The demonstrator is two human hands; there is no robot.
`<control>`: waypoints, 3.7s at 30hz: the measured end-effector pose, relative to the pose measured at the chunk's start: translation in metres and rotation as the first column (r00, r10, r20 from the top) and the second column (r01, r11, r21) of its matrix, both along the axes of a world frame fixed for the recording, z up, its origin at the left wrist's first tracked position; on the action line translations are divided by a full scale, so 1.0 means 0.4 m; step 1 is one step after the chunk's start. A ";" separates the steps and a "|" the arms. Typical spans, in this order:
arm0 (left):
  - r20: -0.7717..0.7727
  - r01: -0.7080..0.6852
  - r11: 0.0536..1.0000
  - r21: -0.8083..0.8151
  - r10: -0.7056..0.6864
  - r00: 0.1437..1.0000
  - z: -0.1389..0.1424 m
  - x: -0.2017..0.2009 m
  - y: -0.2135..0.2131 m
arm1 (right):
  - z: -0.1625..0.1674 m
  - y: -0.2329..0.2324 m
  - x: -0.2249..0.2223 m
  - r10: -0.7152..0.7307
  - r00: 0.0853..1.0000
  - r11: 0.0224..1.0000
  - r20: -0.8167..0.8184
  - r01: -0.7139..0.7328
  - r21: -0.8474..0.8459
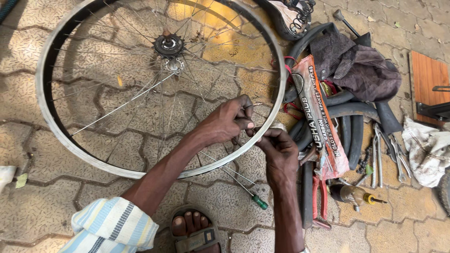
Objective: The person installs and tightens bicycle spokes into a wheel rim using a spoke wrench. They repeatedly insert spokes, align them with the hub, and tighten the nipples to secure the wheel structure.
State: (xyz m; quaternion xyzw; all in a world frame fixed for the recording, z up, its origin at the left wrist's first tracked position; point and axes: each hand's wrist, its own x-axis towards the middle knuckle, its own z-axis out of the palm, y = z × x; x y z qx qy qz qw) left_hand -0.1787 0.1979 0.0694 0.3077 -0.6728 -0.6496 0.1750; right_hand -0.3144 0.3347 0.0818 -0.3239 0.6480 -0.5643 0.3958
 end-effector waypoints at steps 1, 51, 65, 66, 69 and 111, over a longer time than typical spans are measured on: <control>-0.007 -0.004 1.000 -0.023 0.004 1.000 0.006 0.005 -0.002 | 0.011 -0.002 0.001 0.004 1.000 1.000 0.018 -0.003 -0.031; -0.070 0.248 0.958 -0.145 -0.260 0.963 -0.023 -0.008 -0.026 | -0.255 -0.055 0.131 0.327 0.241 0.936 -0.914 -0.213 0.279; -0.055 0.175 0.927 -0.332 -0.204 0.977 -0.036 -0.001 -0.014 | -0.216 -0.096 0.074 -0.150 0.989 0.976 0.004 0.147 0.162; -0.071 0.166 0.933 -0.321 -0.199 0.977 -0.035 -0.001 -0.012 | -0.214 -0.095 0.061 -0.026 0.974 0.972 -0.224 0.077 0.224; -0.077 0.173 0.941 -0.290 -0.203 0.976 -0.036 0.003 -0.010 | -0.220 -0.098 0.038 0.013 0.863 0.952 -0.506 0.144 0.270; -0.015 0.226 0.969 -0.099 -0.228 0.973 -0.026 0.047 -0.005 | -0.036 0.039 0.073 -0.358 0.919 0.933 -0.165 0.358 -0.030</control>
